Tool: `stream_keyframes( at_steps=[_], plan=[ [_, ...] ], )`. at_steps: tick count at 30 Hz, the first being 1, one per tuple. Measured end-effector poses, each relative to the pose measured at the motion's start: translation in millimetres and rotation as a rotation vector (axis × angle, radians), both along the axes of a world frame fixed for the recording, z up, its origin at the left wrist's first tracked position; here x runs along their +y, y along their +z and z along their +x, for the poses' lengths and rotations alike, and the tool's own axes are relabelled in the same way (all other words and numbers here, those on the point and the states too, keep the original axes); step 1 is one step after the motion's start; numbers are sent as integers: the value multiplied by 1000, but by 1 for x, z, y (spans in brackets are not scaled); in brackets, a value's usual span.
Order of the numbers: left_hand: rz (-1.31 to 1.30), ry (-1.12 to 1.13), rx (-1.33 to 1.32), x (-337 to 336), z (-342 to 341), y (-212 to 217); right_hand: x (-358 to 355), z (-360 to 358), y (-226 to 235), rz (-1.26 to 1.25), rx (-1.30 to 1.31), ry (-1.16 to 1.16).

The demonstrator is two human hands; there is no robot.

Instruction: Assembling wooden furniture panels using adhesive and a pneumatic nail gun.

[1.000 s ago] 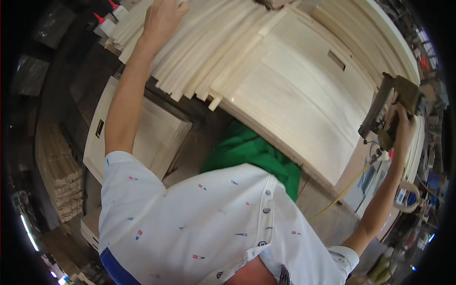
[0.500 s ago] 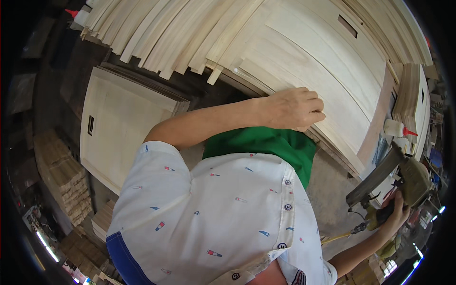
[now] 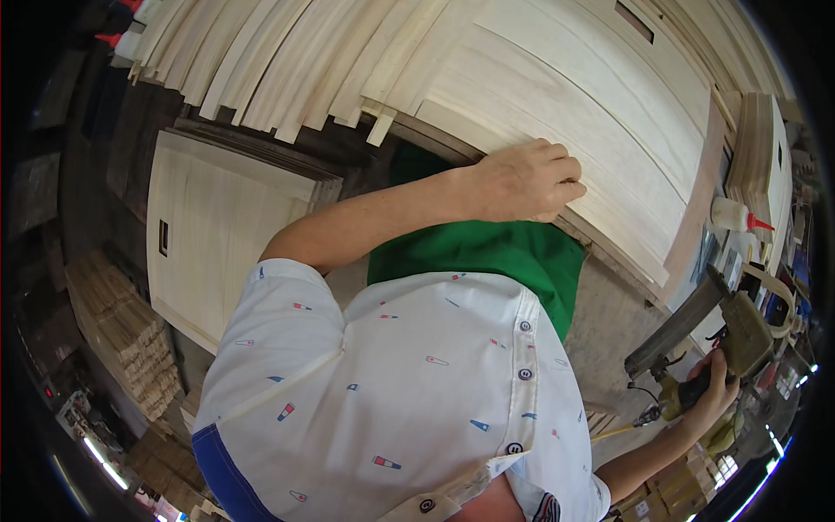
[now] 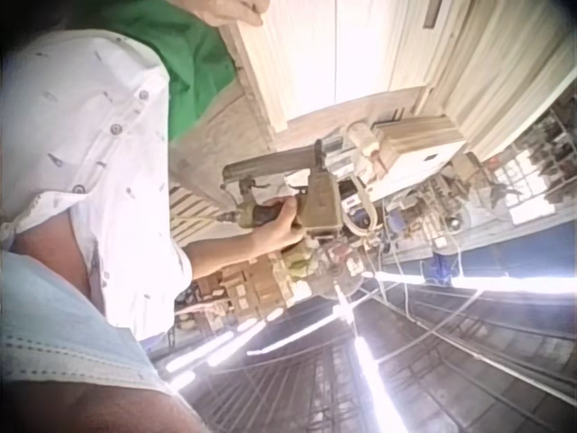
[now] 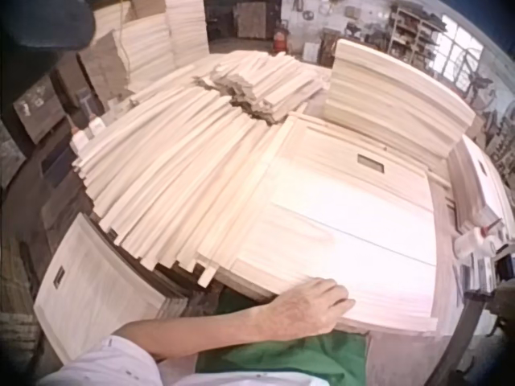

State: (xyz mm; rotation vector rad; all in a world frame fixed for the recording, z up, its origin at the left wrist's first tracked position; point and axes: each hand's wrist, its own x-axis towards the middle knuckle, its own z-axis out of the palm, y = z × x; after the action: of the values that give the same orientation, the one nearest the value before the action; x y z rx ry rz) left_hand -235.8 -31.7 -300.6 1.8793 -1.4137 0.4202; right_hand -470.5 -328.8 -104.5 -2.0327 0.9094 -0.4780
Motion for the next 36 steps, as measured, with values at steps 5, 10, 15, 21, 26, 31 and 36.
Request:
stream_keyframes(
  at_steps=[5, 10, 15, 21, 26, 31, 36],
  plan=[
    [15, -63, 8, -2, 1, 6, 6, -9, 7, -63, 87, -87],
    [89, -116, 125, 5, 9, 15, 19, 6, 9, -12, 166, -66],
    [174, -113, 136, 5, 5, 19, 19, -1, 5, 138, 210, -52],
    [258, -80, 179, -24, -10, 51, 9, -17, -6, 160, 243, -71],
    [114, -269, 196, -122, -45, 27, 6, -12, -14, 201, 227, 0],
    [105, -222, 90, -162, -55, 2, 5, -9, -17, 192, 271, -2],
    [95, -221, 66, -163, -57, 1, 2, -6, -20, 189, 307, 6]
  ],
)
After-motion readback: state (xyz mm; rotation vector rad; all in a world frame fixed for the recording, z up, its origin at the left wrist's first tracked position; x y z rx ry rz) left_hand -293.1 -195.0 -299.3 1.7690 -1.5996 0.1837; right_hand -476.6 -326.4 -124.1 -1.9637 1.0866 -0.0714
